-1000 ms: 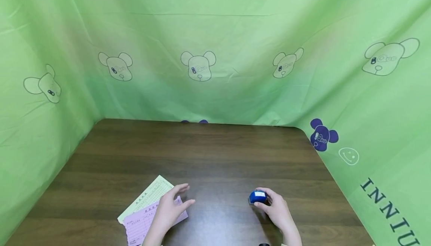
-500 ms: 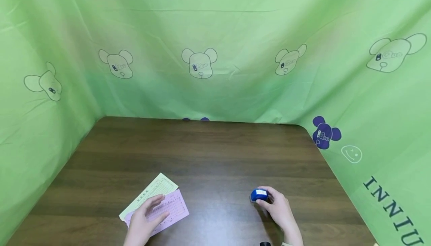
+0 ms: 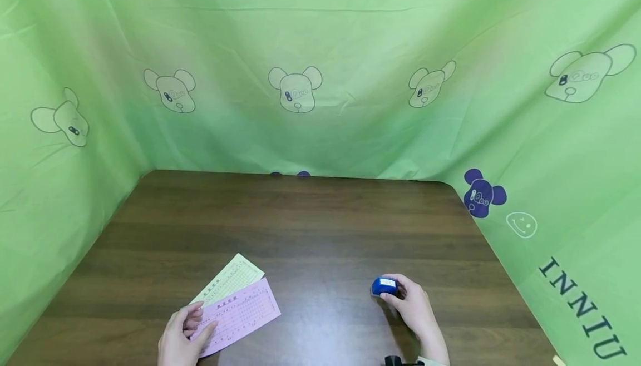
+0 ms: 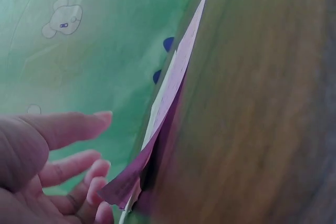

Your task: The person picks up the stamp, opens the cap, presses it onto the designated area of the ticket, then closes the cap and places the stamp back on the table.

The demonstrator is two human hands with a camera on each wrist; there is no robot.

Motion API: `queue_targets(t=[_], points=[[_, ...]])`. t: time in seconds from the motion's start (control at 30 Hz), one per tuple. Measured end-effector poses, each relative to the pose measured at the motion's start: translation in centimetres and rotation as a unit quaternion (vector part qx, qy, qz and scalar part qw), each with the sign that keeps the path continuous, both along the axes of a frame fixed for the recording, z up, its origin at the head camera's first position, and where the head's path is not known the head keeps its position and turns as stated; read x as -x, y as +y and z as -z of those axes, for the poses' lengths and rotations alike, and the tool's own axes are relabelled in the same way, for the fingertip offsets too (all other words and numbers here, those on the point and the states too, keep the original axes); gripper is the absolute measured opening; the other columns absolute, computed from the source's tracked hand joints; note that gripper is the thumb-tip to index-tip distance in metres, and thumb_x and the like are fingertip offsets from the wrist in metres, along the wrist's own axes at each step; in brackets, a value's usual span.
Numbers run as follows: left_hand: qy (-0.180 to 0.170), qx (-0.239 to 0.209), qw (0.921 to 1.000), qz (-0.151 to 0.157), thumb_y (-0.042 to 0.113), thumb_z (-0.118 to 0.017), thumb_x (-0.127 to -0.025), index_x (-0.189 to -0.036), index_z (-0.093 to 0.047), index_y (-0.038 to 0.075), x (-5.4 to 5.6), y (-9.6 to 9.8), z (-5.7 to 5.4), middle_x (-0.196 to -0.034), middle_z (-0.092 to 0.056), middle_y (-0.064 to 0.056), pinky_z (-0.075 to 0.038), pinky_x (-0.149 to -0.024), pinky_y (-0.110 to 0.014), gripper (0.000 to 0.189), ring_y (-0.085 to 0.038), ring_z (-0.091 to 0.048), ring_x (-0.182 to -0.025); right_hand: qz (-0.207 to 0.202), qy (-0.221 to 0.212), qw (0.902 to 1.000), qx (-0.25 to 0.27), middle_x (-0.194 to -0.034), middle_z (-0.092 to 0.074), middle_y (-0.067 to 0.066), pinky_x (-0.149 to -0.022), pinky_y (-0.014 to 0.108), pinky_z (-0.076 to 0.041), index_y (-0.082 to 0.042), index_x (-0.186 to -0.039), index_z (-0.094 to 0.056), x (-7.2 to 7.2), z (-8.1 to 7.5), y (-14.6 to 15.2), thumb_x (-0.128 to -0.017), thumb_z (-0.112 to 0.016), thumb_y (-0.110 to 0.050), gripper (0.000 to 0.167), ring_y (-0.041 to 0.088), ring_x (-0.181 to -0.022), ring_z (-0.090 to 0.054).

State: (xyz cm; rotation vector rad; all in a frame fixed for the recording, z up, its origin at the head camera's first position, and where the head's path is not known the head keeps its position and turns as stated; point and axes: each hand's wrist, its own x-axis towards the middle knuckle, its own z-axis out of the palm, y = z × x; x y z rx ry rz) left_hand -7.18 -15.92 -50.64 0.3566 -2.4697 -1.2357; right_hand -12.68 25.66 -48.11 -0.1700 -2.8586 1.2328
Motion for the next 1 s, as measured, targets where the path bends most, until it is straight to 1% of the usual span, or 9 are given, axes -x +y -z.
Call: queue_targets(t=[0.1, 0.2, 0.3, 0.4, 0.5, 0.6, 0.73, 0.83, 1.0], points=[[-0.008, 0.049, 0.9985, -0.021, 0.008, -0.085, -0.065, -0.104, -0.066, 0.001, -0.2, -0.4, 0.0, -0.083, -0.061, -0.005, -0.042, -0.060, -0.019, 0.044, 0.010, -0.043, -0.066, -0.001, 0.001, 1.0000, 0.002, -0.113, -0.067, 0.027, -0.093, 0.047, -0.051, -0.004, -0.113, -0.066, 0.0, 0.1, 0.0, -0.081, -0.075, -0.006, 0.033, 0.042, -0.111, -0.064], [-0.031, 0.065, 0.9970, -0.029, 0.012, -0.086, -0.064, -0.103, -0.063, -0.001, -0.4, -0.7, 0.0, -0.083, -0.063, -0.007, -0.042, -0.061, -0.026, 0.047, 0.003, -0.048, -0.066, -0.002, 0.000, 1.0000, 0.008, -0.113, -0.067, 0.028, -0.094, 0.047, -0.051, -0.003, -0.113, -0.066, 0.1, 0.3, 0.0, -0.081, -0.075, -0.005, 0.033, 0.042, -0.111, -0.063], [-0.056, 0.065, 0.9959, -0.030, 0.014, -0.086, -0.064, -0.106, -0.060, -0.004, -0.5, -0.8, 0.1, -0.084, -0.065, -0.011, -0.044, -0.063, -0.029, 0.052, -0.012, -0.055, -0.070, -0.004, -0.001, 1.0000, 0.008, -0.114, -0.067, 0.027, -0.094, 0.047, -0.051, -0.003, -0.114, -0.066, 0.1, 0.5, 0.0, -0.081, -0.075, -0.007, 0.034, 0.042, -0.112, -0.063], [-0.067, 0.064, 0.9951, -0.035, 0.016, -0.086, -0.064, -0.109, -0.057, -0.007, -0.6, -0.9, 0.1, -0.084, -0.065, -0.015, -0.045, -0.067, -0.034, 0.059, -0.029, -0.059, -0.078, -0.006, -0.002, 1.0000, 0.006, -0.114, -0.067, 0.027, -0.094, 0.047, -0.051, -0.004, -0.114, -0.066, 0.2, 0.5, 0.1, -0.082, -0.075, -0.008, 0.034, 0.042, -0.112, -0.063], [-0.096, 0.055, 0.9929, -0.042, 0.018, -0.085, -0.065, -0.111, -0.054, -0.007, -0.5, -1.0, 0.1, -0.086, -0.064, -0.016, -0.044, -0.070, -0.041, 0.060, -0.036, -0.059, -0.084, -0.008, -0.003, 0.9999, 0.005, -0.115, -0.067, 0.027, -0.094, 0.047, -0.051, -0.003, -0.114, -0.066, 0.2, 0.6, 0.3, -0.082, -0.075, -0.008, 0.034, 0.042, -0.113, -0.062], [-0.153, 0.045, 0.9862, -0.044, 0.025, -0.082, -0.069, -0.109, -0.052, -0.005, -0.4, -1.2, -0.1, -0.091, -0.062, -0.017, -0.040, -0.074, -0.050, 0.058, -0.039, -0.059, -0.090, -0.007, -0.003, 1.0000, 0.000, -0.115, -0.066, 0.027, -0.094, 0.047, -0.051, -0.003, -0.115, -0.066, 0.2, 0.6, 0.5, -0.082, -0.075, -0.008, 0.034, 0.043, -0.113, -0.062], [-0.228, 0.052, 0.9718, -0.032, 0.037, -0.078, -0.074, -0.104, -0.051, -0.002, -0.3, -1.6, -0.4, -0.094, -0.060, -0.019, -0.035, -0.077, -0.055, 0.056, -0.039, -0.059, -0.092, -0.008, 0.000, 1.0000, 0.001, -0.115, -0.066, 0.028, -0.094, 0.047, -0.051, -0.002, -0.114, -0.065, 0.2, 0.7, 0.6, -0.082, -0.074, -0.006, 0.034, 0.043, -0.112, -0.062], [-0.251, 0.072, 0.9651, -0.017, 0.043, -0.076, -0.076, -0.101, -0.053, -0.002, -0.4, -1.8, -0.5, -0.094, -0.059, -0.021, -0.035, -0.076, -0.055, 0.056, -0.038, -0.059, -0.090, -0.012, 0.003, 0.9999, 0.002, -0.115, -0.065, 0.030, -0.094, 0.048, -0.051, -0.001, -0.114, -0.065, 0.3, 0.7, 0.5, -0.082, -0.074, -0.005, 0.033, 0.045, -0.112, -0.062], [-0.261, 0.103, 0.9597, -0.003, 0.044, -0.075, -0.076, -0.098, -0.056, -0.001, -0.6, -1.9, -0.5, -0.094, -0.057, -0.023, -0.036, -0.075, -0.056, 0.053, -0.041, -0.059, -0.089, -0.011, 0.004, 0.9999, -0.004, -0.114, -0.066, 0.030, -0.094, 0.048, -0.051, -0.001, -0.114, -0.065, 0.3, 0.7, 0.3, -0.082, -0.074, -0.004, 0.033, 0.044, -0.111, -0.062]])
